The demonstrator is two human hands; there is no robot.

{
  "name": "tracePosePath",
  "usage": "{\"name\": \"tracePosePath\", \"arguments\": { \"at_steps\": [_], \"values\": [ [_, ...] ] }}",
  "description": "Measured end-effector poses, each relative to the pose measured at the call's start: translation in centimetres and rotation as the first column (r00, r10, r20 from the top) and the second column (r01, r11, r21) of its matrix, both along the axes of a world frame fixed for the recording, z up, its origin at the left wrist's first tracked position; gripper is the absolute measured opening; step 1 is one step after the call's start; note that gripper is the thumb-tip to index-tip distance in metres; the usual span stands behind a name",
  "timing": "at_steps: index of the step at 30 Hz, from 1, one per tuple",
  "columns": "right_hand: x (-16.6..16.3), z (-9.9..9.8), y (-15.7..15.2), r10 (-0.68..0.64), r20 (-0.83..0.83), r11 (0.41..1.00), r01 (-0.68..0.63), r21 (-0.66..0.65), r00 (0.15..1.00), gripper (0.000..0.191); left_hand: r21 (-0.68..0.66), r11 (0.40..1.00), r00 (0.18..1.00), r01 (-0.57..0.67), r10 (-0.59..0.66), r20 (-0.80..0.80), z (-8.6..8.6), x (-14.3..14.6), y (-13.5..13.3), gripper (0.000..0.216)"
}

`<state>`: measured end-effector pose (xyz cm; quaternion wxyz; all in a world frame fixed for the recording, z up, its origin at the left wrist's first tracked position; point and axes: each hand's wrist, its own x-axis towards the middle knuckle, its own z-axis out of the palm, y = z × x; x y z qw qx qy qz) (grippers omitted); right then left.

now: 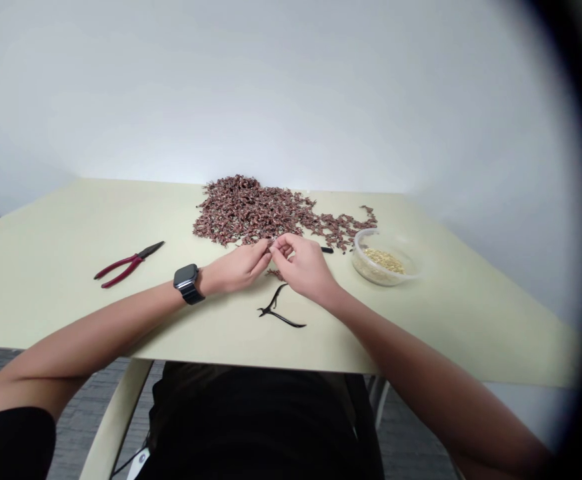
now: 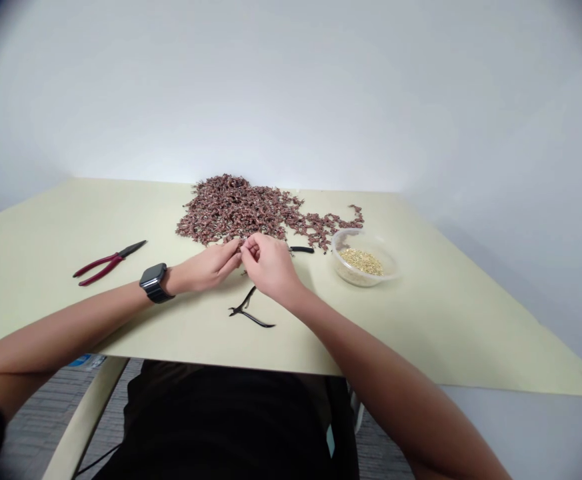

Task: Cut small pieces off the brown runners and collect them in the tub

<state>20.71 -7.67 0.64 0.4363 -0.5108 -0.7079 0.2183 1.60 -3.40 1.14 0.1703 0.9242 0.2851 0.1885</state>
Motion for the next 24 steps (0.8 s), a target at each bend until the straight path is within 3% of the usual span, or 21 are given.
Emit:
{"name": "tracePosePath", "arguments": {
  "at_steps": [4,15,20,24],
  "values": [
    [0.01,0.03,0.01,-0.010,0.028,1.000,0.010,0.006,1.000,0.013,-0.019,0.999,0.998,0.027,-0.028,-0.048,-0.37,-0.39,0.91,0.015],
    [0.19,-0.30,0.18,0.022,0.000,1.000,-0.022,-0.002,1.000,0.012,0.101,0.990,0.991,-0.094,0.103,-0.084,-0.94,-0.29,0.74,0.012],
    [0.25,-0.34,0.35,0.041,-0.230,0.981,-0.082,-0.174,0.972,0.017,0.162,0.981,0.982,-0.110,0.132,-0.132,-0.66,-0.28,0.73,0.016],
    [0.60,-0.26,0.70,0.116,-0.484,0.896,-0.302,-0.326,0.867,0.028,0.233,0.968,0.979,-0.095,0.134,-0.156,-0.43,-0.25,0.64,0.018]
  ]
}}
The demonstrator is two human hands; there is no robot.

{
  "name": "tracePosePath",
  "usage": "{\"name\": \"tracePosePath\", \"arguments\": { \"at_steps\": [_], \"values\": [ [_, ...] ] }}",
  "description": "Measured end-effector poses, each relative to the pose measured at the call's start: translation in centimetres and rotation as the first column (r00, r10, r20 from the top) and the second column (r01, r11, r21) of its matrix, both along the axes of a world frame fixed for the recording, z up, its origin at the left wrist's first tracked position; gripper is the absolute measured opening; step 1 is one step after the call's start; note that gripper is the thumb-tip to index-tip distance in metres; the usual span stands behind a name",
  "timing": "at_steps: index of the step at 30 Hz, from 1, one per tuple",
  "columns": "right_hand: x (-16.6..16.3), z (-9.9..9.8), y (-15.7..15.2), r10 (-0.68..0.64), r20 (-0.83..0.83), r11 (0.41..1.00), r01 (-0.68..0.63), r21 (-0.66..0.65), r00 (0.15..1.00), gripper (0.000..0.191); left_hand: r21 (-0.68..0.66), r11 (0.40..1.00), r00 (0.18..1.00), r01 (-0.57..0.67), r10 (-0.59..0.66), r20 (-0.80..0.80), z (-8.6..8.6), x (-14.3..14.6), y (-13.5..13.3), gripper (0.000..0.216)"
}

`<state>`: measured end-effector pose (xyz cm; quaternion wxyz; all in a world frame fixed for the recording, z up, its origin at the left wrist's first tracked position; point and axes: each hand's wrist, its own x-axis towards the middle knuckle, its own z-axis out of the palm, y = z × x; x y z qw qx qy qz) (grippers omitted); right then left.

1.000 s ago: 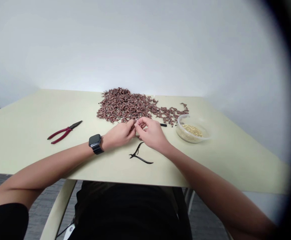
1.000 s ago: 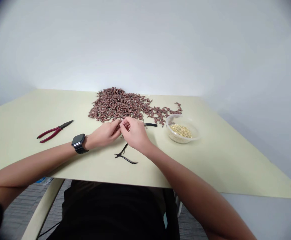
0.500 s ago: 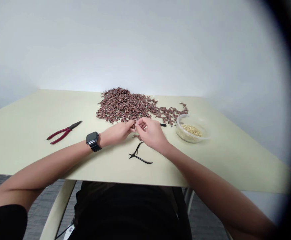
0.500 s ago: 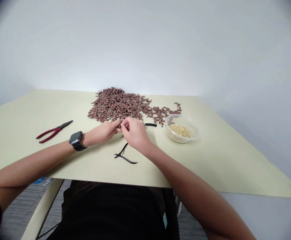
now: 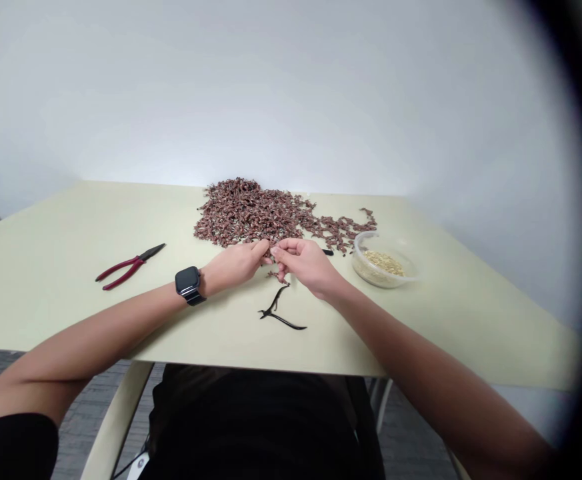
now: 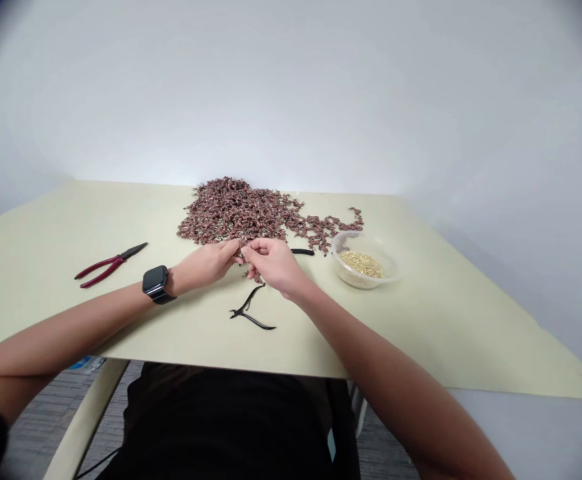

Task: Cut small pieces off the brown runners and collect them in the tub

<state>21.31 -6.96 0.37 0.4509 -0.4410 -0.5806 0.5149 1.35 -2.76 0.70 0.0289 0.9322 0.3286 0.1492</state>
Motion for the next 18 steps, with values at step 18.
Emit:
{"name": "tracePosePath", "arguments": {
  "at_steps": [18],
  "values": [
    [0.2,0.7,-0.8,-0.263,0.296,0.842,0.069,0.535,0.918,0.020,-0.326,0.929,0.925,0.173,-0.040,0.377,0.1,0.8,-1.1,0.027]
  ]
}}
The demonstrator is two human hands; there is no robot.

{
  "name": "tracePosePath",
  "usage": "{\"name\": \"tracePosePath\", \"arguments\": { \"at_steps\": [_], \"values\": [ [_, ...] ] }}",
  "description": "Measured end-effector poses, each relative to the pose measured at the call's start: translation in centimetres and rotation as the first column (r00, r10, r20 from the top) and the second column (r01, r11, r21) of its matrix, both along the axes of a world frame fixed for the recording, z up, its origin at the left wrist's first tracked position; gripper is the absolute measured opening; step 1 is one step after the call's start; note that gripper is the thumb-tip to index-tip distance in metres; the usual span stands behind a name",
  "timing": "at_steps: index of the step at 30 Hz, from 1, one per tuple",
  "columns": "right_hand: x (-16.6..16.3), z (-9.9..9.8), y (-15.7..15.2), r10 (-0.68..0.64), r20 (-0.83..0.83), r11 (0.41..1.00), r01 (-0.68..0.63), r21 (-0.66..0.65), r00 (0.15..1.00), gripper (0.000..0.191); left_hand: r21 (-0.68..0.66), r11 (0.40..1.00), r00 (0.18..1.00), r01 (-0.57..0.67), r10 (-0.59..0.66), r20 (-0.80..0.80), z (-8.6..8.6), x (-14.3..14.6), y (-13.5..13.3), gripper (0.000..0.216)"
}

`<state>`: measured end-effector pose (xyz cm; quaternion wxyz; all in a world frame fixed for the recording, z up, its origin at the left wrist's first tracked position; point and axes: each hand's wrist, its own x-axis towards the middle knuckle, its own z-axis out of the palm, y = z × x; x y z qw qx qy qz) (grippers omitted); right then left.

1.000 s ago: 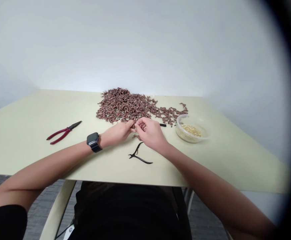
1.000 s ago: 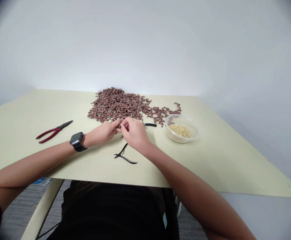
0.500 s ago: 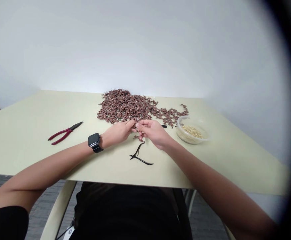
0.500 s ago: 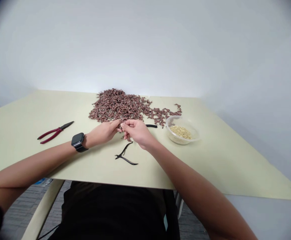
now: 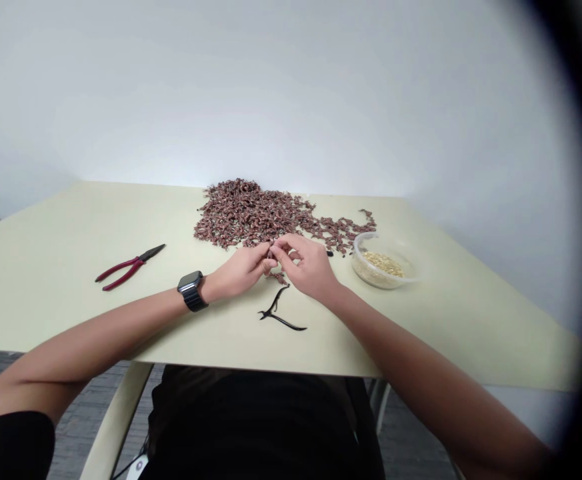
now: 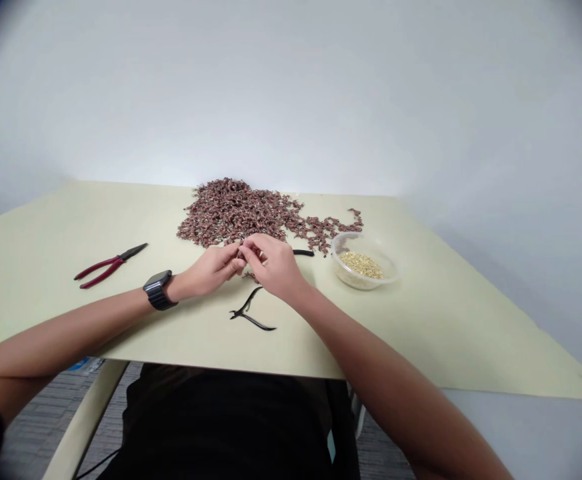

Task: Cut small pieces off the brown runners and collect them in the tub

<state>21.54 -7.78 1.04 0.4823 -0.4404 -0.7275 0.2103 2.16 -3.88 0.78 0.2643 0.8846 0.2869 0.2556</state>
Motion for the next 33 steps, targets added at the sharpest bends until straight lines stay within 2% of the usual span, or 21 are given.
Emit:
{"name": "tracePosePath", "arguments": {
  "at_steps": [2,7,10,15,20,22,25,29,30,31,33],
  "values": [
    [0.0,0.0,0.0,0.000,0.014,1.000,0.000,-0.005,1.000,0.020,0.013,1.000,1.000,-0.014,0.014,-0.003,-0.1,0.0,0.0,0.026],
    [-0.2,-0.4,0.0,0.011,-0.147,0.977,-0.041,-0.209,0.989,0.025,0.070,0.996,0.998,-0.056,0.059,-0.029,-0.5,-0.1,0.2,0.029],
    [-0.3,-0.3,0.0,0.031,-0.182,0.956,-0.082,-0.281,0.983,0.028,0.111,0.992,0.996,-0.065,0.071,-0.047,-0.6,-0.1,0.4,0.029],
    [-0.2,-0.1,0.0,0.074,-0.184,0.951,-0.125,-0.282,0.980,0.024,0.154,0.986,0.995,-0.067,0.078,-0.068,-0.4,-0.2,0.4,0.032],
    [-0.2,-0.3,0.2,0.086,-0.222,0.940,-0.153,-0.304,0.971,0.022,0.117,0.992,0.997,0.051,-0.044,-0.064,0.2,-0.3,-0.1,0.036],
    [-0.2,-0.3,0.3,0.106,-0.266,0.925,-0.193,-0.328,0.958,0.022,0.122,0.991,0.996,0.061,-0.053,-0.067,0.2,-0.4,0.0,0.037],
    [0.0,-0.1,0.4,0.121,-0.412,0.857,-0.304,-0.416,0.903,0.022,0.190,0.981,0.990,0.039,-0.012,-0.141,-0.1,-0.5,0.5,0.037],
    [0.3,0.1,0.6,0.104,-0.634,0.661,-0.530,-0.531,0.766,0.025,0.331,0.941,0.971,0.069,0.012,-0.237,-0.4,-0.9,1.4,0.037],
    [0.4,0.1,0.6,0.106,-0.656,0.631,-0.560,-0.537,0.747,0.027,0.341,0.937,0.971,0.076,0.009,-0.240,-0.4,-1.0,1.5,0.036],
    [0.4,0.1,0.7,0.111,-0.657,0.627,-0.565,-0.536,0.746,0.029,0.335,0.940,0.973,0.073,0.007,-0.232,-0.4,-1.0,1.6,0.036],
    [0.3,0.1,0.7,0.114,-0.609,0.694,-0.502,-0.516,0.785,0.034,0.280,0.959,0.981,0.049,0.006,-0.194,-0.3,-1.0,1.4,0.034]
  ]
}}
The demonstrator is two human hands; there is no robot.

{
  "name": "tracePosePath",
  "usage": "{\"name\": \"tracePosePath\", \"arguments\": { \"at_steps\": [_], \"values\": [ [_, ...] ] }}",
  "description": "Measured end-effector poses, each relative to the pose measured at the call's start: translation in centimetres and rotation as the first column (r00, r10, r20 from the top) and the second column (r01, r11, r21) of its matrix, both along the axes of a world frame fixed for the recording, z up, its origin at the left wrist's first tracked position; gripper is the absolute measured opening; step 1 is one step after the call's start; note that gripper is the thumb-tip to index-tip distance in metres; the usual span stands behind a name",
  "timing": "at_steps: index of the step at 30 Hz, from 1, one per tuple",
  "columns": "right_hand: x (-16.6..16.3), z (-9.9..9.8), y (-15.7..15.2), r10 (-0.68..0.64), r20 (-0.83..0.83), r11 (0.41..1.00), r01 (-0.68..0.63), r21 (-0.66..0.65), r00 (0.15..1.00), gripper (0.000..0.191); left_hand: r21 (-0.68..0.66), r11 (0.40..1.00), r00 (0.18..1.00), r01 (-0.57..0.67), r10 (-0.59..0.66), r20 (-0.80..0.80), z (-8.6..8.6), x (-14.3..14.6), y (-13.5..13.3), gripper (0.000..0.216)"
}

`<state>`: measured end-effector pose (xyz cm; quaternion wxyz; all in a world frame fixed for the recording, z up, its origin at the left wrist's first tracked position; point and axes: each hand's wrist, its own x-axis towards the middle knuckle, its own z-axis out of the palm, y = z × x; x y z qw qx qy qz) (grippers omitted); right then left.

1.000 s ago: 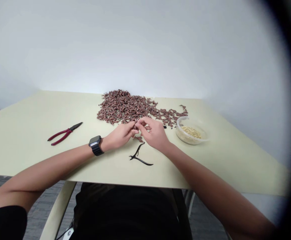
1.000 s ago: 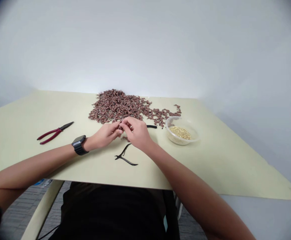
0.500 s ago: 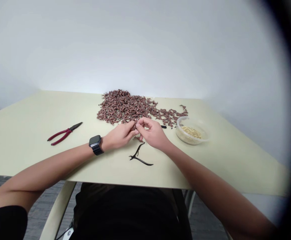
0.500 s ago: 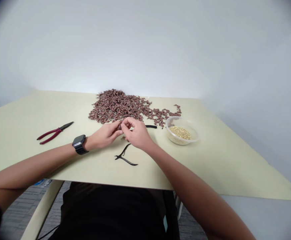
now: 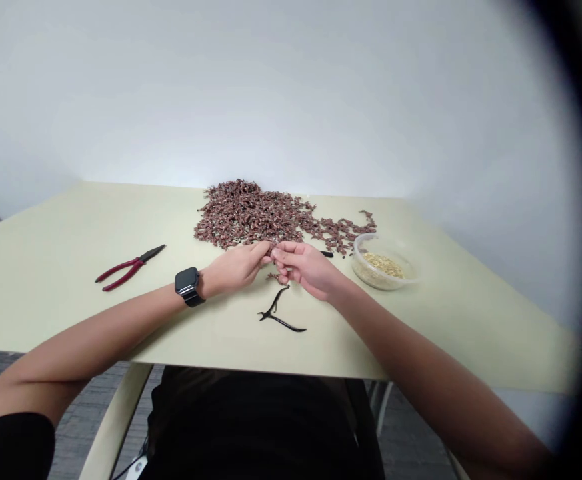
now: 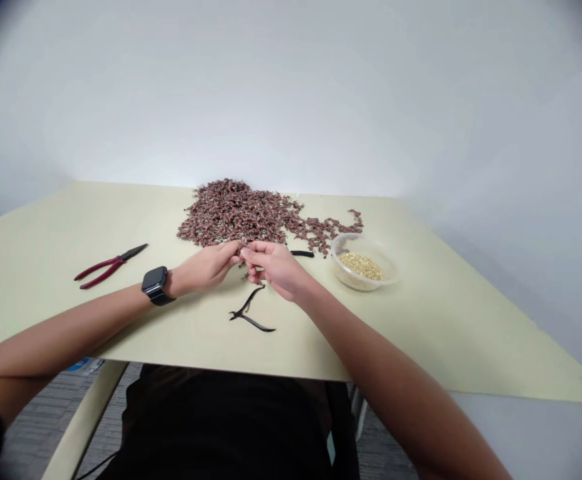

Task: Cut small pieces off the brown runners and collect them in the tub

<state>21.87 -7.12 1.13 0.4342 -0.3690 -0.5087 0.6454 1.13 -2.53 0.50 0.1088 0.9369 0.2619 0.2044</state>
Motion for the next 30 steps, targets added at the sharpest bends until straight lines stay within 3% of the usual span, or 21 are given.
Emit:
{"name": "tracePosePath", "arguments": {
  "at_steps": [2,6,10,17,21,25,27,30],
  "values": [
    [-0.2,0.0,-0.1,-0.117,0.090,0.985,0.103,0.140,0.989,0.035,-0.080,0.997,0.998,-0.008,0.012,0.055,0.0,0.1,-0.4,0.034],
    [-0.6,0.0,-0.5,-0.330,0.231,0.887,0.216,0.408,0.915,0.030,-0.193,0.981,0.988,0.020,0.010,0.156,0.0,0.5,-1.1,0.036],
    [-0.9,0.0,-0.9,-0.388,0.276,0.837,0.210,0.506,0.880,0.025,-0.228,0.973,0.981,0.038,0.006,0.192,-0.1,0.8,-1.3,0.037],
    [-0.6,0.1,-0.7,-0.271,0.226,0.916,0.179,0.359,0.936,0.028,-0.113,0.993,0.992,-0.038,0.052,0.119,-0.3,0.7,-1.0,0.033],
    [-0.3,0.3,-0.3,-0.074,0.048,0.994,0.070,0.088,0.996,0.027,0.048,0.997,0.998,-0.064,0.062,0.030,-0.4,0.6,-0.5,0.030],
    [0.1,0.3,0.0,0.057,-0.090,0.992,-0.067,-0.107,0.994,0.025,0.235,0.972,0.999,-0.027,0.035,-0.030,-0.1,0.2,0.0,0.028],
    [0.1,0.2,0.0,0.023,-0.063,0.997,-0.027,-0.072,0.998,0.029,0.187,0.981,0.999,-0.045,0.047,-0.006,0.0,0.2,-0.1,0.029],
    [-0.1,-0.1,-0.1,-0.144,0.082,0.978,0.130,0.161,0.986,0.033,-0.006,0.998,0.995,-0.061,0.062,0.074,0.1,0.4,-0.6,0.032]
  ]
}}
